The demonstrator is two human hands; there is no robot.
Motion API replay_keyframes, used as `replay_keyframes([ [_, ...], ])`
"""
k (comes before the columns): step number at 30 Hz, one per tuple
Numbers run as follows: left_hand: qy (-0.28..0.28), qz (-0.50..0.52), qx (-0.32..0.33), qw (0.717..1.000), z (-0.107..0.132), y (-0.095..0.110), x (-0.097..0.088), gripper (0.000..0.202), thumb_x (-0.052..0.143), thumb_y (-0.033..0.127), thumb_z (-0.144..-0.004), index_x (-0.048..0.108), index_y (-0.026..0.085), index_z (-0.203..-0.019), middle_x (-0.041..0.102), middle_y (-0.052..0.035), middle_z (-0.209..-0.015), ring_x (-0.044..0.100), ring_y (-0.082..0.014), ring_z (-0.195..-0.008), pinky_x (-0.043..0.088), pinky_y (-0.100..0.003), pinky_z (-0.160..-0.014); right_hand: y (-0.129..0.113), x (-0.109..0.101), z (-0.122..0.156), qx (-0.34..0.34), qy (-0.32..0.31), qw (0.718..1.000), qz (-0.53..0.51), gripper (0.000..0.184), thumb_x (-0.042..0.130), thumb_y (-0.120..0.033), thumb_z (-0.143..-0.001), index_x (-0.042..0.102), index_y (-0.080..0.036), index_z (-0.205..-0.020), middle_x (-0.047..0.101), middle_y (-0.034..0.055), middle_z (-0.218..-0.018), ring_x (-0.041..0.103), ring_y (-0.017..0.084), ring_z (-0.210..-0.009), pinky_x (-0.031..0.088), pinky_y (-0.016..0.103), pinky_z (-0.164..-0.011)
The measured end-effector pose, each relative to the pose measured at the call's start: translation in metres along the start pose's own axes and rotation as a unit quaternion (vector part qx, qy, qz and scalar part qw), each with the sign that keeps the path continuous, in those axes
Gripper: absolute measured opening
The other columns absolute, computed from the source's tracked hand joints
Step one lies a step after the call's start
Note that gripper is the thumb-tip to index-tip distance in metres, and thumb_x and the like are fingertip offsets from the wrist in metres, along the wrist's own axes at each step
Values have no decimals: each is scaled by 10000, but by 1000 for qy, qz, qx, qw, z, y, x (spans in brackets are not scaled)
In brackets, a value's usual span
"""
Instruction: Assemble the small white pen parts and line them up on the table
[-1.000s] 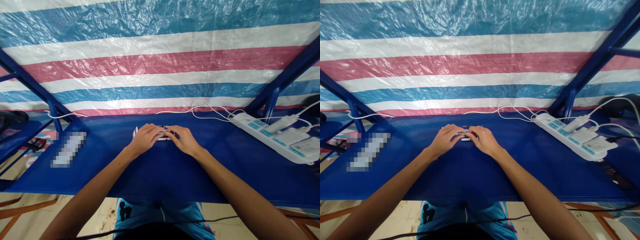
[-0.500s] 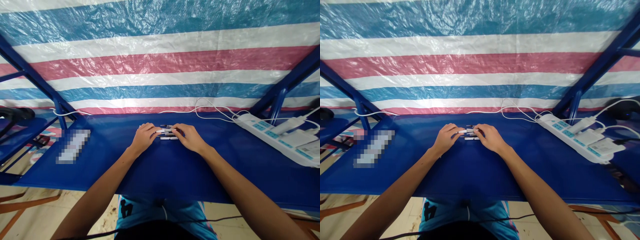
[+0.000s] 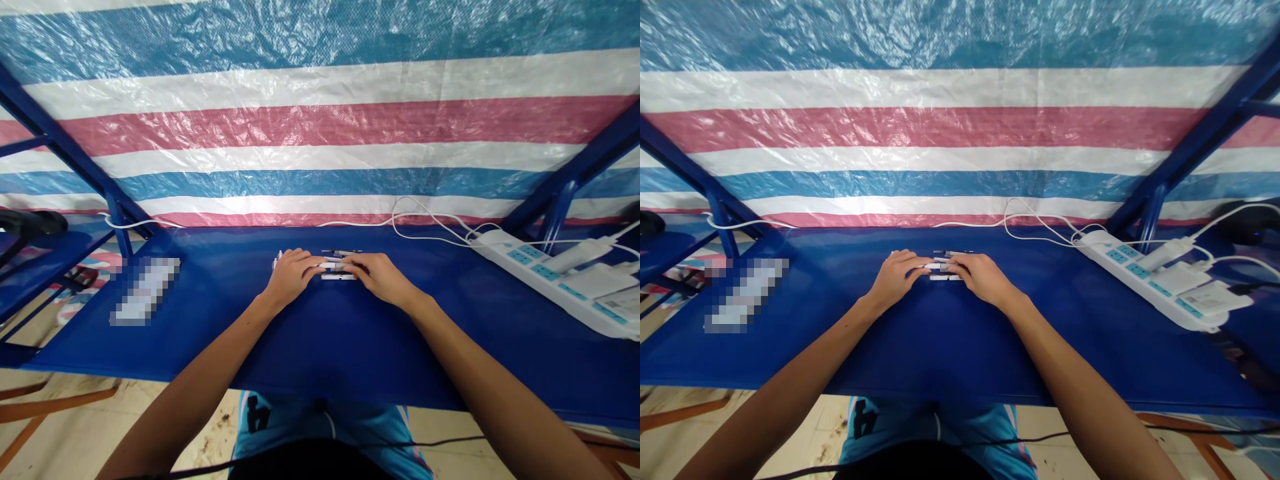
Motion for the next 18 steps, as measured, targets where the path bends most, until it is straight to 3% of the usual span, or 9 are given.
replay_keyframes([
  [4, 5, 23, -6, 1000, 1, 0, -3, 473, 378, 450, -1108, 774, 197, -1163, 742, -59, -808, 643, -202, -770, 471, -326, -736, -1, -3, 1, 2, 9, 1000, -1, 230, 537, -281, -994, 762, -242, -968, 802, 60, -967, 724, 232, -822, 518, 325, -774],
  [7, 11, 31, -15, 999, 2, -1, -6, 426, 427, 433, -1099, 774, 185, -1085, 762, -65, -831, 654, -207, -786, 478, -332, -750, -2, -3, 1, 5, 5, 1000, -3, 219, 546, -308, -996, 750, -230, -981, 784, 51, -894, 694, 208, -734, 496, 304, -725],
  [18, 15, 59, 4, 998, 0, -1, -9, 321, 489, 365, -1087, 751, 185, -1038, 799, -67, -912, 685, -209, -822, 484, -337, -772, -3, 1, 2, -3, -55, 998, -18, 346, 433, -372, -1071, 717, -211, -954, 688, 21, -729, 625, 181, -661, 465, 300, -707],
])
Point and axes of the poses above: each hand's wrist, its own z-axis away from the middle knuckle, its own x-axis out of the palm, y = z × x, the point moved 4 cm from there along -z, towards the middle knuckle
